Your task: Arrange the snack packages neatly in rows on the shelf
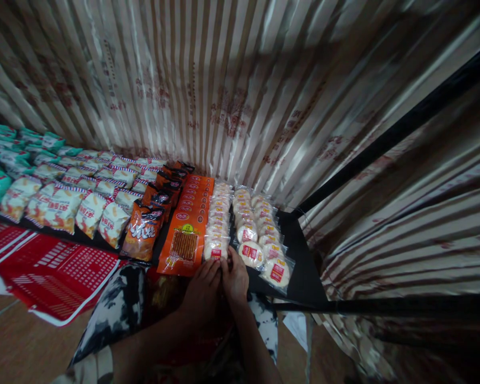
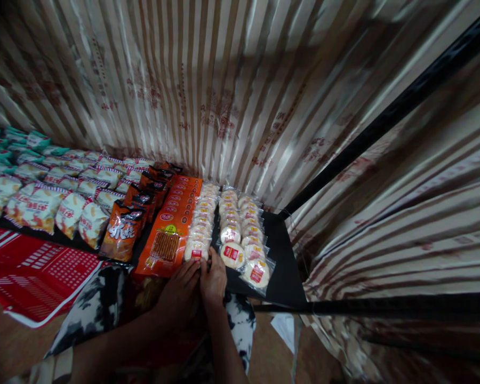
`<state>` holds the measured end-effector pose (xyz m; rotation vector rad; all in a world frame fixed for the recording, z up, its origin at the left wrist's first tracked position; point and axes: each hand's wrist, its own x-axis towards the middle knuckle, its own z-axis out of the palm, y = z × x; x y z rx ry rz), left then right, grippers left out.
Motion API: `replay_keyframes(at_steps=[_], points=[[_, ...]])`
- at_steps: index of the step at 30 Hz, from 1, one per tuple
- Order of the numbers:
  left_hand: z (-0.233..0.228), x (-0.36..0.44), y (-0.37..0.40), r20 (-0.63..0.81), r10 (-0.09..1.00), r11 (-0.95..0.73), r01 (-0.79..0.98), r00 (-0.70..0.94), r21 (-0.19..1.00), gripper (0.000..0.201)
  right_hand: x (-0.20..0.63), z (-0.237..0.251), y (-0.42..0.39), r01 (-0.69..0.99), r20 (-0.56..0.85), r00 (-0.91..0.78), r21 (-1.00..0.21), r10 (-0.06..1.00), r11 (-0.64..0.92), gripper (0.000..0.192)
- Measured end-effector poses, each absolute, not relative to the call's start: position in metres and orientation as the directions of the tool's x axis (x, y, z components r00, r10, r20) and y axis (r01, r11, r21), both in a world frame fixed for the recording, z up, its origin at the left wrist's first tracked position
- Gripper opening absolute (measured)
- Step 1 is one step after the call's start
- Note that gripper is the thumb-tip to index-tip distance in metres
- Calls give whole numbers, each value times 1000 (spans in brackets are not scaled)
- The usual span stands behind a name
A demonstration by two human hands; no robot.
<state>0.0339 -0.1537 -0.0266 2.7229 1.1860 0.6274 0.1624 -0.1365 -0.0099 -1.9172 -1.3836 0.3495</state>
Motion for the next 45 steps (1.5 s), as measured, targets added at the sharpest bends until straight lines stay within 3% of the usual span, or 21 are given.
replay_keyframes(at_steps=[15, 20, 25, 29, 35, 39, 45], points=[[-28, 34, -152, 385, 696, -718, 588, 606, 371, 47, 162, -15, -135, 723, 215, 388, -673, 896, -152, 54], [-16, 12, -151, 537, 673, -728, 583, 508, 361, 30, 162, -20, -139, 795, 357, 367, -600, 859, -90, 57], [-14, -12, -139, 587, 697, -672, 661, 412, 334, 32, 158, -16, -140, 883, 511, 250, -469, 822, 22, 51], [-9, -27, -119, 538, 776, -553, 765, 328, 331, 34, 151, -7, -138, 908, 542, 149, -406, 827, 103, 43], [11, -38, -79, 368, 897, -352, 898, 244, 264, 39, 114, 1, -149, 824, 523, -6, -480, 852, 301, 43], [16, -37, -60, 328, 903, -362, 903, 278, 230, 41, 82, -5, -157, 794, 470, -87, -499, 878, 346, 45], [3, -36, -51, 270, 910, -378, 898, 316, 224, 43, 66, -16, -153, 803, 441, -50, -516, 896, 299, 43]])
